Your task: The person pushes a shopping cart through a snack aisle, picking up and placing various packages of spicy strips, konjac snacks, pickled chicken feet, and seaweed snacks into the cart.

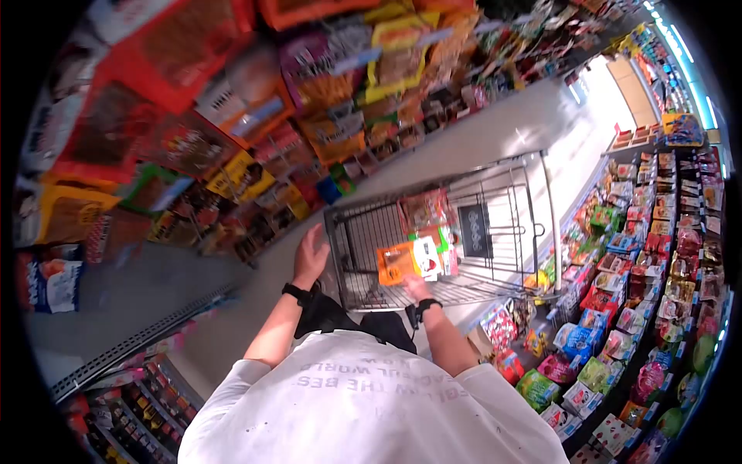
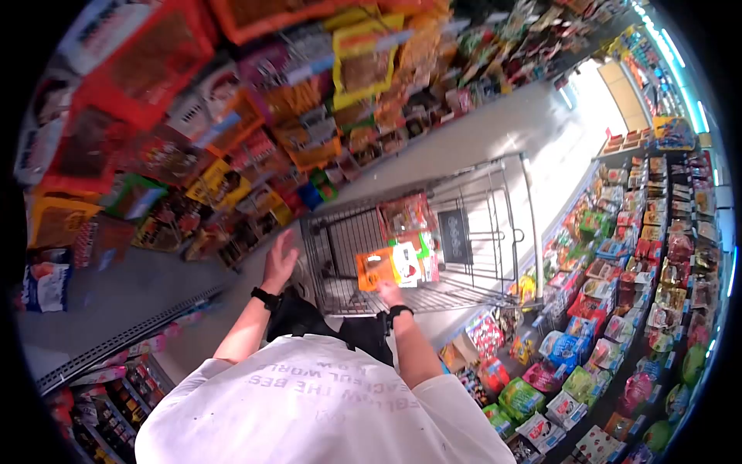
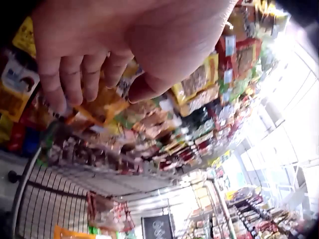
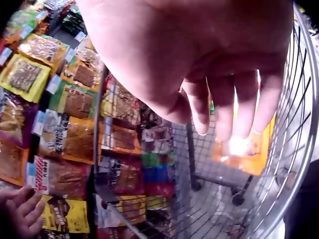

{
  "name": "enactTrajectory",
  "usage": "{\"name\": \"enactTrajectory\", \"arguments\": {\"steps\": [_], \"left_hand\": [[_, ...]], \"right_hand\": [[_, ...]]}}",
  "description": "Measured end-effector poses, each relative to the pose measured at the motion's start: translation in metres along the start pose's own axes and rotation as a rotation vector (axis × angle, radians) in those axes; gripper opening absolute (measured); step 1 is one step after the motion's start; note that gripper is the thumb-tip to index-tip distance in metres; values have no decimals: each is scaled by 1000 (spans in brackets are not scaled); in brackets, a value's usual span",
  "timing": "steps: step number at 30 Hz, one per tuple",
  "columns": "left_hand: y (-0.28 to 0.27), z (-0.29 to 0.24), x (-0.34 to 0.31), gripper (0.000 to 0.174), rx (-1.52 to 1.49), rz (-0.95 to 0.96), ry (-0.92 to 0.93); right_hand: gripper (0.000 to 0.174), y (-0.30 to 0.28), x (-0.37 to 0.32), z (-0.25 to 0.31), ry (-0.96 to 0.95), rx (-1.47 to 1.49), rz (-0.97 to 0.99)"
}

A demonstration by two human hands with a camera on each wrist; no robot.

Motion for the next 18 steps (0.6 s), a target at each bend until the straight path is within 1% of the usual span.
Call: {"name": "enactTrajectory", "arguments": {"steps": [1, 3, 4, 5, 6, 7, 8, 9, 11, 12, 13, 15, 16, 17, 18], "left_hand": [[-20, -11, 10, 46, -2, -18, 34], [-59, -29, 32, 41, -154, -145, 62], [-76, -46, 46, 38, -85, -185, 129], [-87, -60, 61, 38, -93, -188, 152], [-96, -74, 77, 38, -120, -201, 184], [-101, -86, 96, 38, -147, -210, 215], [-103, -95, 118, 40, 5, -278, 320], [-104, -104, 142, 42, 158, -335, 422], [-102, -114, 200, 44, 101, -69, 204], [-102, -124, 213, 45, 43, -119, 315], [-100, -134, 224, 48, -19, -172, 427], [-89, -125, 251, 43, 67, -127, 253], [-86, -126, 253, 38, 191, -196, 228], [-82, -121, 263, 38, 184, -180, 246], [-76, -105, 277, 45, 131, -92, 212]], "right_hand": [[16, 16, -2, 7, 133, 342, 85], [22, 41, -29, 63, 259, 360, 27], [23, 51, -25, 78, 201, 414, 138], [23, 60, -27, 93, 152, 463, 248], [21, 67, -24, 106, 142, 407, 236], [18, 69, -48, 149, 58, 466, 230], [10, 71, -49, 174, 26, 473, 234], [17, 75, -49, 194, 1, 490, 235], [16, 75, -53, 241, -142, 511, 32], [17, 71, -56, 271, -199, 364, 51], [17, 71, -52, 292, -278, 357, 80], [18, 70, -71, 338, -397, 304, 18], [20, 72, -81, 354, -395, 310, 9], [22, 70, -90, 370, -401, 315, 0], [22, 68, -105, 384, -406, 323, -21]]}}
Point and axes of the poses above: each hand's wrist, its own x-axis towards the middle knuckle, its own y-axis out of the palm, z = x × y, the point moved 3 cm from there along x, towards the middle knuckle, and after that the axes turned 4 degrees about y, right-handed, at the moved point
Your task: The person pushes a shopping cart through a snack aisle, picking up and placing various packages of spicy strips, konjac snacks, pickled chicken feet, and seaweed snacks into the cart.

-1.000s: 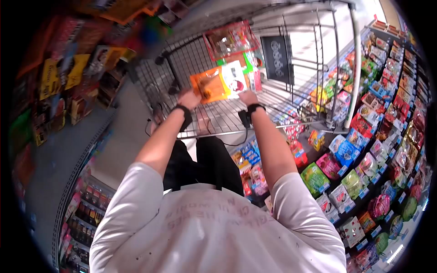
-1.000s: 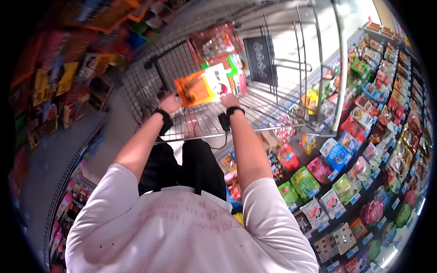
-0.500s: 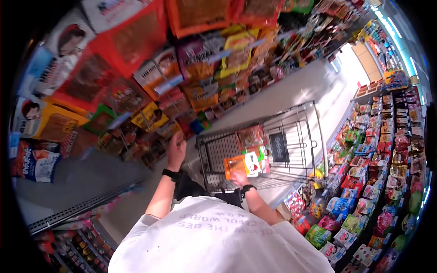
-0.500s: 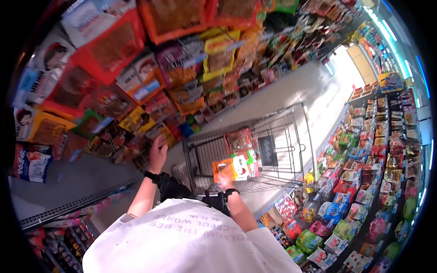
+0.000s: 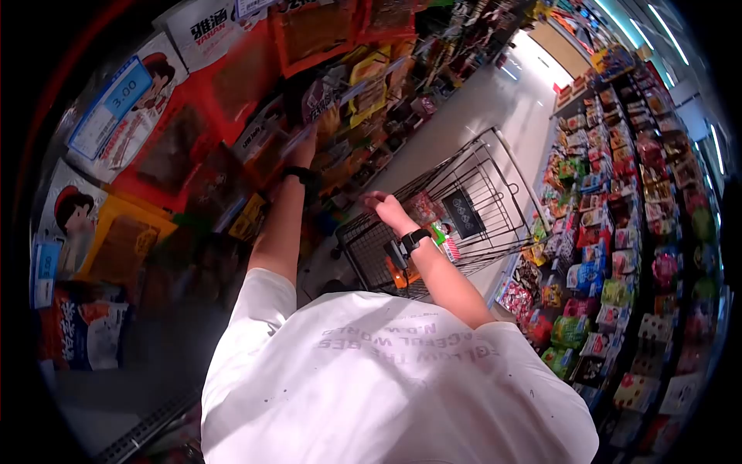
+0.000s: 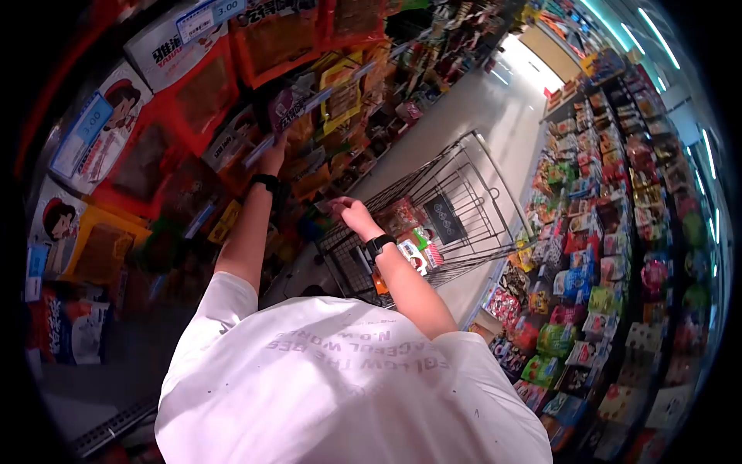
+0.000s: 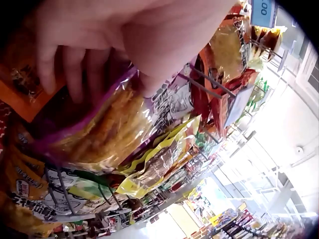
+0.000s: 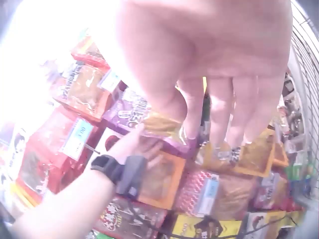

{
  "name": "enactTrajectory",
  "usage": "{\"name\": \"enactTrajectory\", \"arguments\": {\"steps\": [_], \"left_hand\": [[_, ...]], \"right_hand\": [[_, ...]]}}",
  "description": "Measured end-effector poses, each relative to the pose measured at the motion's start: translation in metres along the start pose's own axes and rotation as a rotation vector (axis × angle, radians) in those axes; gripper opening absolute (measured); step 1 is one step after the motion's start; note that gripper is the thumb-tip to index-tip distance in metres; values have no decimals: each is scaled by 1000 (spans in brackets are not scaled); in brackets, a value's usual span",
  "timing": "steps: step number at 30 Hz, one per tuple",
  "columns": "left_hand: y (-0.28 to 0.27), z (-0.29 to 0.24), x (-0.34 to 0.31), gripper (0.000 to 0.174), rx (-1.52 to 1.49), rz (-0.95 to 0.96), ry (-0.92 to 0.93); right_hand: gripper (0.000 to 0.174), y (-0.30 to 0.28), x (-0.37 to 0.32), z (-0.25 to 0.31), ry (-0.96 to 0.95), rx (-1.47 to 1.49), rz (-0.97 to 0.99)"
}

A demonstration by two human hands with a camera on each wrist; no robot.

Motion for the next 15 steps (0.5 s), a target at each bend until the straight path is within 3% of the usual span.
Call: {"name": "enactTrajectory", "arguments": {"steps": [1, 4, 6, 9, 11, 13, 15], "left_hand": [[9, 8, 5, 52, -60, 85, -35], [-10, -43, -27, 50, 39, -59, 164], [-8, -46, -36, 44, 14, -169, 306], [-7, -51, -50, 42, -242, -95, 278], [-12, -72, -75, 40, -141, -90, 265], [-14, -98, -104, 30, -300, -169, 276], [3, -88, -122, 29, -464, -50, 113]], "right_hand": [[22, 3, -9, 17, -10, 2, 34], [23, -2, -14, 21, -9, 41, 53], [24, -7, -8, 19, -9, 80, 49], [30, -15, -7, 18, -95, 103, -2], [37, -21, -8, 28, -338, -57, -102], [57, -34, -1, 27, -320, -131, -147], [69, -48, 1, 27, -341, -106, -183]]}}
Point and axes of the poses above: each hand's wrist, its own x-axis towards the middle knuckle, its own y-axis out of the palm, z = x × y, the point moved 3 cm from there along x, towards the middle knuckle, and after that the axes turned 4 degrees about y, right-handed, at the moved point
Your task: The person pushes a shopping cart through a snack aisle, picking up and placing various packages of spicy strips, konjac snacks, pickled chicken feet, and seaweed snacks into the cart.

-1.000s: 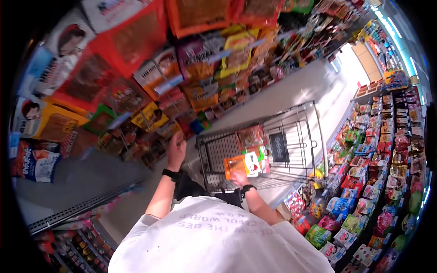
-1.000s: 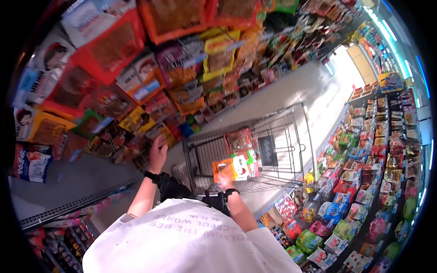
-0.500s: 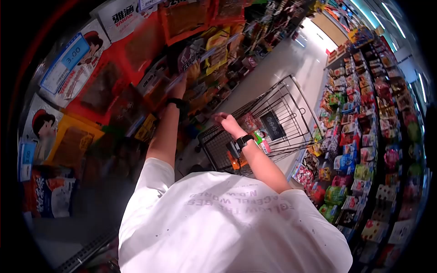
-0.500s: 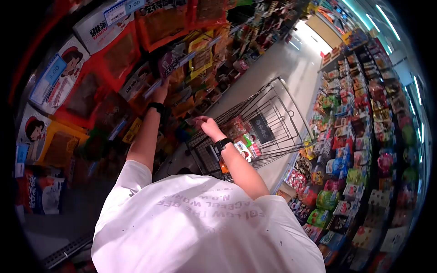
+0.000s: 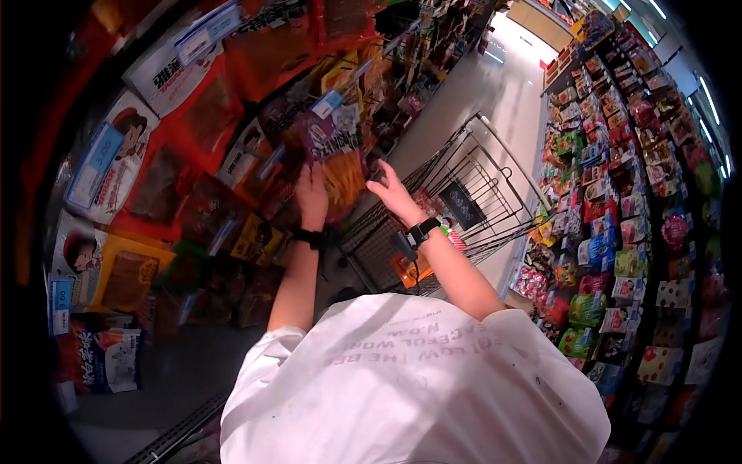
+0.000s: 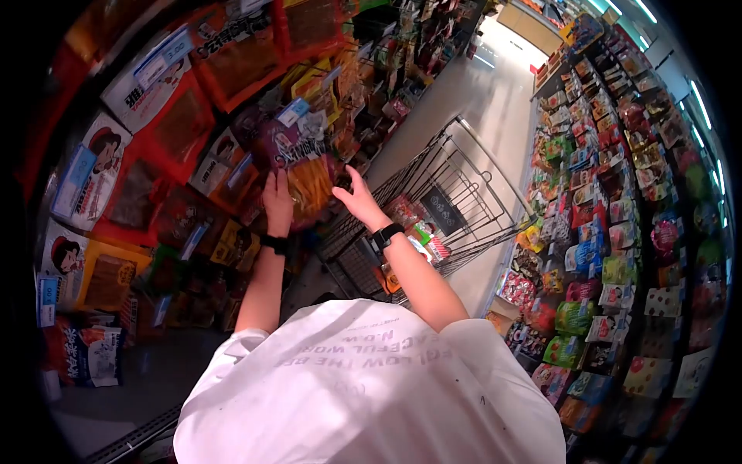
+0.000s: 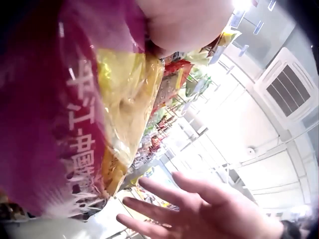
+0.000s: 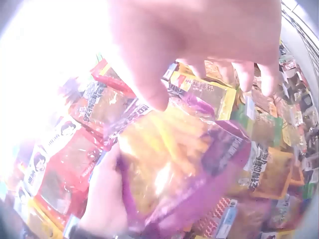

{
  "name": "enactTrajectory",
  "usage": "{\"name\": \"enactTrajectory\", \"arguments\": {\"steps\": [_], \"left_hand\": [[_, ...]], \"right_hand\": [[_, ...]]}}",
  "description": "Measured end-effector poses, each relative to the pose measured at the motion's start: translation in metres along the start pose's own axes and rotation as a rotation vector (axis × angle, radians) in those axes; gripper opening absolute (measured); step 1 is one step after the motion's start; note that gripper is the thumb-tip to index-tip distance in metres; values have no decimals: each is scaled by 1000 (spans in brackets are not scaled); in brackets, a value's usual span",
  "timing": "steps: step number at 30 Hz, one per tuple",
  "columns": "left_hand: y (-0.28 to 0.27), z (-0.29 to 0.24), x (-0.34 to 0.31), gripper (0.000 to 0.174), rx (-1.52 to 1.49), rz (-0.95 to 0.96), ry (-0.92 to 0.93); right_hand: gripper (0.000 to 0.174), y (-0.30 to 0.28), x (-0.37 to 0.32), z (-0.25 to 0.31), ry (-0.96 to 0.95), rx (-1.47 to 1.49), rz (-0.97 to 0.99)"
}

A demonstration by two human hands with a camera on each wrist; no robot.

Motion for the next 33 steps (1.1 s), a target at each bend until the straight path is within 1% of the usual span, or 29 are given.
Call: {"name": "enactTrajectory", "arguments": {"steps": [1, 2, 3, 4, 5, 6, 8, 9, 10, 11, 12, 13, 14, 16, 17, 18, 20, 21, 22, 23, 24, 25, 26, 28, 29, 30, 31, 32, 33], "left_hand": [[6, -12, -12, 31, -63, 41, 17], [13, -24, -27, 33, -125, 84, 28], [19, -21, -38, 31, -213, 128, 64], [27, -36, -52, 30, -230, 75, -73], [33, -39, -62, 29, -257, 112, -37], [40, -40, -69, 28, -289, 154, -2], [57, -40, -81, 26, -326, 277, -94], [66, -36, -87, 24, -329, 293, -123], [72, -30, -94, 22, -328, 306, -155], [76, -22, -100, 22, -310, 325, -173], [79, -8, -106, 22, -238, 373, -255], [84, 4, -114, 21, -164, 421, -339], [89, 11, -123, 21, -144, 445, -358], [101, 27, -141, 22, -61, 476, -410], [103, 43, -150, 25, -5, 423, -468], [103, 56, -160, 25, 16, 446, -484], [104, 73, -180, 39, -239, 315, -991], [113, 78, -192, 48, -277, 305, -1067], [115, 101, -205, 56, -334, 304, -1188], [123, 109, -218, 57, -322, 334, -1262], [133, 117, -231, 57, -315, 361, -1335], [136, 143, -248, 55, -374, 369, -1388], [147, 153, -259, 47, -534, 385, -1370], [161, 175, -277, 40, -566, 283, -1235], [162, 186, -284, 38, -481, 185, -1260], [164, 196, -288, 39, -475, 168, -1236], [167, 212, -292, 40, -412, 138, -1188], [164, 227, -296, 40, -342, 108, -1145], [163, 245, -298, 43, -300, 88, -1162]], "right_hand": [[77, -7, -8, 14, 73, 55, -12], [68, -12, -8, 11, 92, 180, -33], [61, -21, -10, 9, 68, 357, 147], [55, -32, -21, 21, 42, 534, 324], [43, -43, -32, 24, 153, 682, 441], [40, -51, -42, 25, 264, 784, 481], [38, -69, -52, -3, 349, 622, 379], [37, -73, -49, -35, 381, 617, 398], [37, -80, -59, -39, 394, 644, 383], [36, -89, -68, -32, 355, 609, 308], [36, -97, -74, -32, 317, 572, 234], [36, -104, -76, -47, 303, 576, 144], [36, -111, -82, -52, 320, 635, 108], [37, -122, -87, -79, 343, 727, -40], [39, -127, -93, -88, 368, 817, -65], [35, -132, -98, -100, 405, 900, -74], [24, -132, -106, -149, 614, 966, -188], [24, -137, -109, -166, 623, 979, -202], [19, -139, -117, -176, 693, 1040, -174], [16, -139, -126, -186, 765, 1097, -143], [16, -141, -131, -196, 782, 1101, -152], [16, -139, -138, -207, 826, 1067, -166], [16, -136, -143, -221, 865, 1029, -177], [22, -130, -151, -250, 884, 959, -193], [25, -128, -156, -269, 938, 867, -195], [30, -130, -158, -289, 986, 770, -194], [36, -132, -160, -302, 1019, 762, -180], [32, -137, -162, -308, 1027, 811, -183], [30, -136, -161, -329, 1046, 836, -251]]}}
Point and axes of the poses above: each hand's wrist, its own x-axis towards the middle knuckle, its own y-axis out of the palm, z = x × y, the point moved 3 cm from there along x, towards the middle knuckle, and after that the axes turned 4 degrees about y, right-handed, at the moved point
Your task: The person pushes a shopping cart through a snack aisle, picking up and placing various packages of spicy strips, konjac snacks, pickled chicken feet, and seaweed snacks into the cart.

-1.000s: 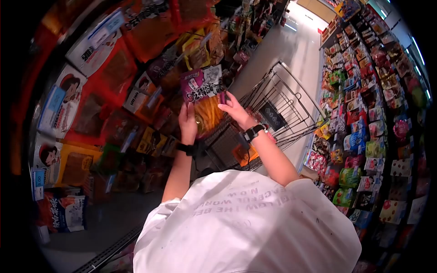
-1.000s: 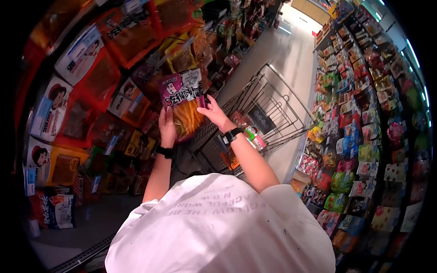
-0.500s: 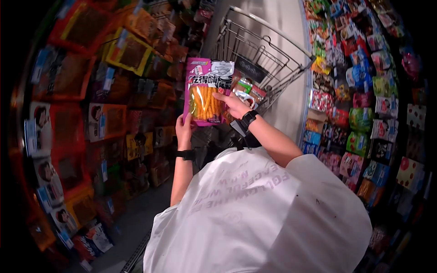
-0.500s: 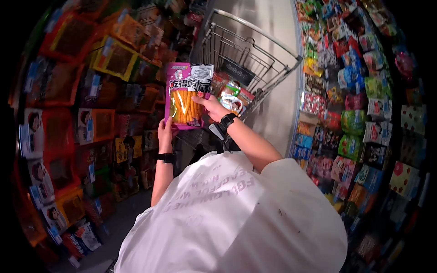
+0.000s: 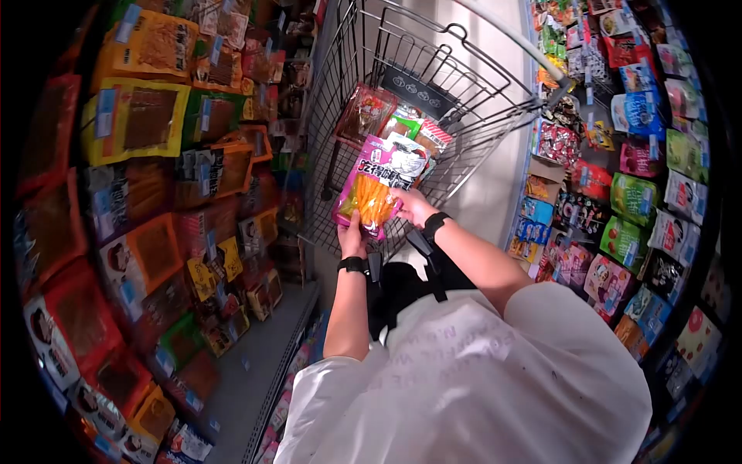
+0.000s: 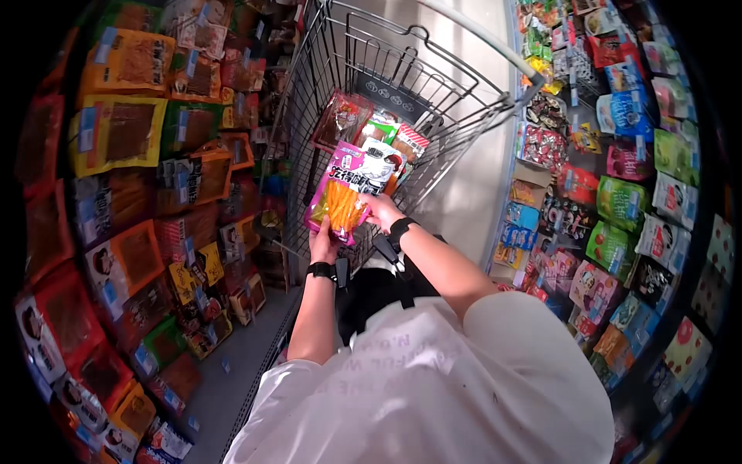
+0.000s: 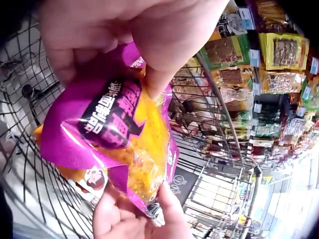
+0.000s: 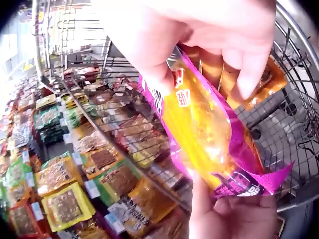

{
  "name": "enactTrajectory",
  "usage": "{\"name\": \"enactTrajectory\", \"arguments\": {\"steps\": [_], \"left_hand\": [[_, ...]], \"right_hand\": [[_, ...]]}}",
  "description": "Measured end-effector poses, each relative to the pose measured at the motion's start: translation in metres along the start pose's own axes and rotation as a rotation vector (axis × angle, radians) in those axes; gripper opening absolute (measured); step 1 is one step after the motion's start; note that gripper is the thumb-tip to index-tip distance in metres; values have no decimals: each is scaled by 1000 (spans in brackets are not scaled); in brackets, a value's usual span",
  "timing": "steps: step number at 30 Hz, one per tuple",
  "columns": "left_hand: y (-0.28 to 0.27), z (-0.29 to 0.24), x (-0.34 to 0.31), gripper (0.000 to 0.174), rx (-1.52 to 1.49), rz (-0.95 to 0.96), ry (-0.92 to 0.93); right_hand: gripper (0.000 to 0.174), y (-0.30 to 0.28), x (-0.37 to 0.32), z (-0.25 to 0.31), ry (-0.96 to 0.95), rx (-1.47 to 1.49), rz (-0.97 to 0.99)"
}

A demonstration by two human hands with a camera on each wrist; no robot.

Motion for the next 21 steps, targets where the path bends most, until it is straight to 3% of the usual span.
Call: {"name": "enactTrajectory", "arguments": {"steps": [2, 3, 4, 6, 7, 8, 9, 12, 14, 15, 16, 17, 18, 19, 21], "left_hand": [[-9, 14, 39, 44, 37, -27, -3], [-18, 28, 54, 44, 79, -46, -15], [-3, 19, 51, 44, 161, -140, -126], [-21, 50, 105, 37, 167, -75, -5], [-51, 86, 148, 39, 275, -119, -178], [-9, 46, 117, 45, 437, -220, -95], [-20, 61, 142, 45, 358, -136, -100], [-32, 80, 171, 39, 438, -163, -164], [-26, 75, 168, 36, 625, -84, -403], [-28, 74, 164, 36, 618, -86, -408], [-31, 73, 160, 37, 676, -71, -446], [-31, 68, 156, 38, 733, -55, -477], [-28, 59, 139, 41, 643, -71, -375], [-27, 48, 124, 43, 585, -19, -333], [-28, 17, 89, 40, 543, 64, -160]], "right_hand": [[27, -16, 36, -5, -1, 71, -77], [26, -24, 52, -6, -19, -13, -21], [24, -34, 65, -10, -31, 44, -58], [22, -32, 88, -8, -36, 133, -141], [20, -26, 99, -4, -32, 179, -193], [19, -22, 110, 3, -90, 88, -299], [18, -19, 125, 6, -147, -2, -401], [19, -48, 209, -23, -173, -273, -703], [25, -63, 217, -27, -65, -515, -791], [26, -64, 197, -16, 22, -659, -834], [30, -86, 215, -30, 58, -591, -779], [17, -119, 249, -48, -125, -1201, -642], [23, -99, 210, -34, 87, -344, -567], [25, -93, 199, -32, 76, -197, -674], [18, -106, 191, -30, 94, -303, -393]]}}
Point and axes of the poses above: each hand's wrist, its own x-axis towards the middle knuckle, its own y-axis out of the palm, z = x × y, the point moved 3 cm from there along x, towards the middle knuckle, and after that the axes turned 4 degrees about y, right-handed, at the moved point
